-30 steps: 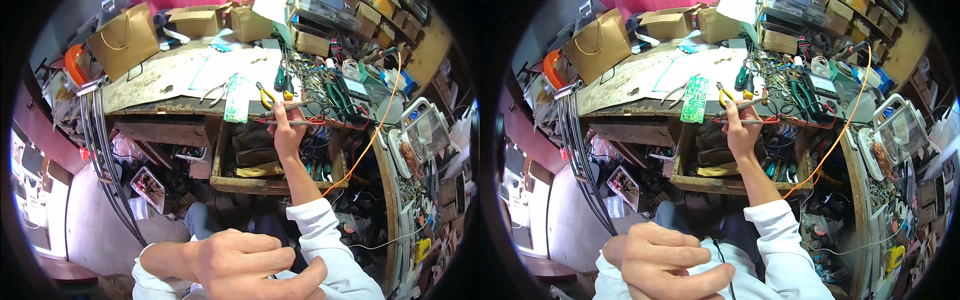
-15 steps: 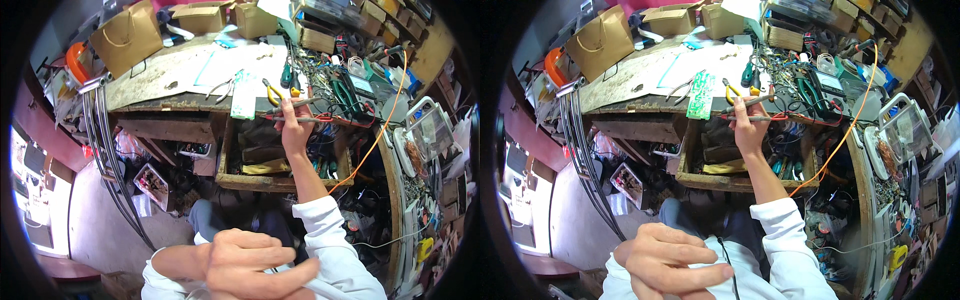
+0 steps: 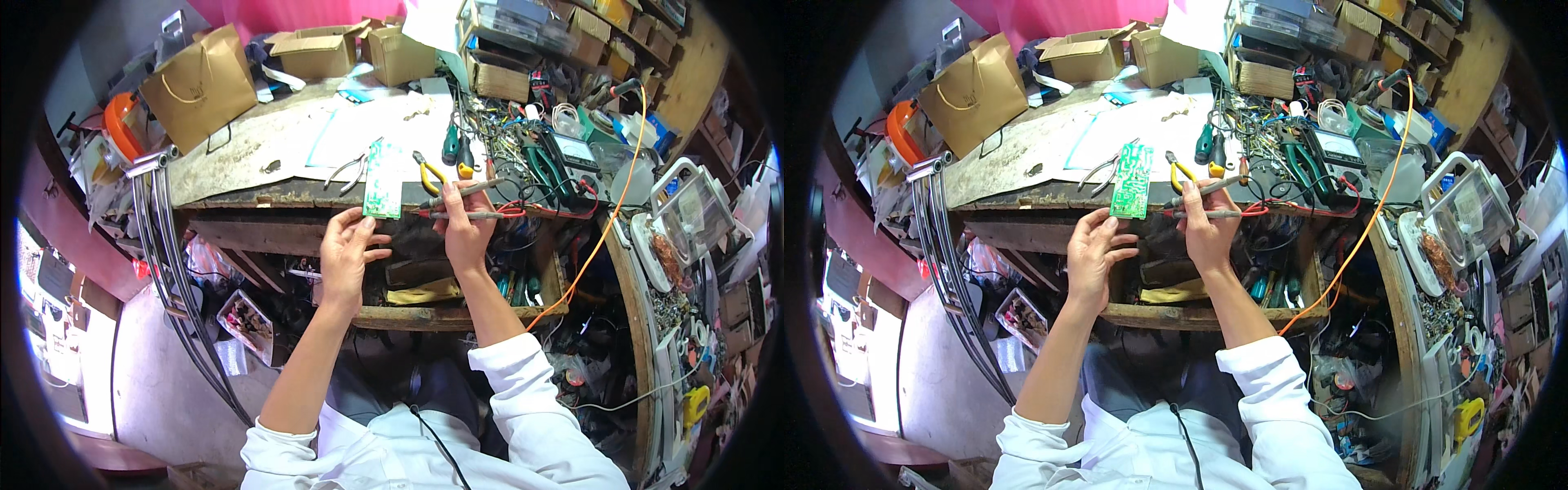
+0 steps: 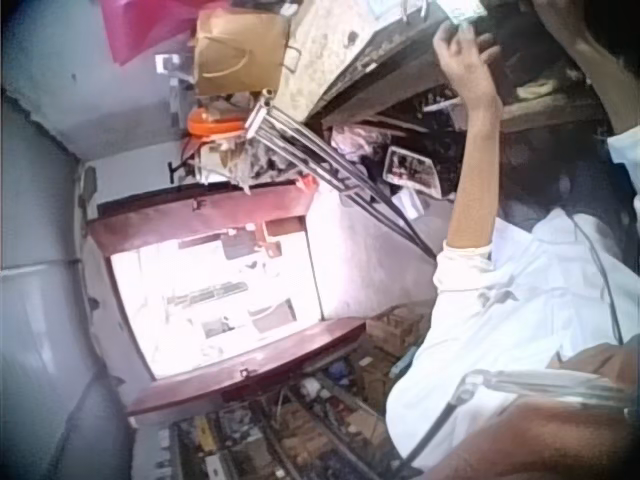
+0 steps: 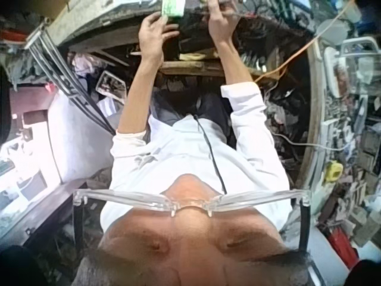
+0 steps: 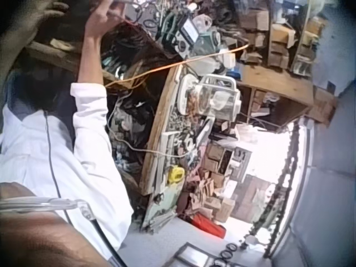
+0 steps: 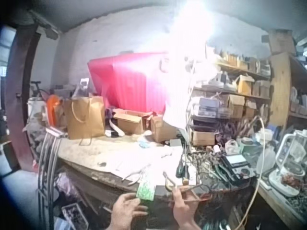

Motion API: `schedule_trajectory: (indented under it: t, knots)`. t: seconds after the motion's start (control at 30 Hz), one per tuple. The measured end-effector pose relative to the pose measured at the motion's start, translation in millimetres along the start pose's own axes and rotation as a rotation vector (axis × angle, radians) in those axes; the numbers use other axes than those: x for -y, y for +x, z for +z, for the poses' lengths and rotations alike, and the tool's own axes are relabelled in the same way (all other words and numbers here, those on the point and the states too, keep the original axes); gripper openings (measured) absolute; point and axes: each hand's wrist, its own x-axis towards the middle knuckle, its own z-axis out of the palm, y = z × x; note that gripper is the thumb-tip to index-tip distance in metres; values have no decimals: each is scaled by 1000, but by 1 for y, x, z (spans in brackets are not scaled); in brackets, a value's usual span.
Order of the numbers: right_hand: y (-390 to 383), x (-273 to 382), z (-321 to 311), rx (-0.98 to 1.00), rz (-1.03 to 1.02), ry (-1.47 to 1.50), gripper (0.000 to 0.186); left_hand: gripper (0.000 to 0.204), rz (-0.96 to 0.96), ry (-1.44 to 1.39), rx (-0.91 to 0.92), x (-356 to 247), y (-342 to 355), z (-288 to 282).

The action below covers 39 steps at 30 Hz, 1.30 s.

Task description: The person strips a black wire with yellow-handled pliers, then uses a soldering iron on a green circuit board. They flip the board and use a multimeter probe to test points on both sides, handling the board and tools throughout.

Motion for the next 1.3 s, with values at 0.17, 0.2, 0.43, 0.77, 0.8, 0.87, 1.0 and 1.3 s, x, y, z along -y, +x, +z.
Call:
schedule_trajectory:
  t: [0.17, 0.2, 0.43, 0.77, 0.8, 0.87, 1.0, 1.3]
  knots:
    - [1, -3, -2, -3, 1, 3, 18, 31, -24, -60, 44, 13, 25, 3]
    - [2, -3, -3, 2, -3, 2, 18, 26, 3, -80, 50, 14, 26, 4]
    - [1, -3, -2, 30, -18, 0, 17, 23, 51, -172, 65, 24, 2, -7]
    - [-1, -6, -1, 33, -9, -19, 17, 24, 52, -214, 80, 37, -4, -20]
    - [-1, -6, 0, 26, -8, -26, 17, 26, 58, -208, 79, 37, -5, -22]
    - [0, -5, -2, 36, 1, -14, 17, 27, 45, -221, 98, 36, -4, -19]
    - [-2, -3, -1, 32, 0, -42, 17, 26, 35, -221, 108, 36, -5, -19]
    - [-1, -9, -2, 57, 16, -86, 16, 25, 19, -222, 125, 37, -4, -21]
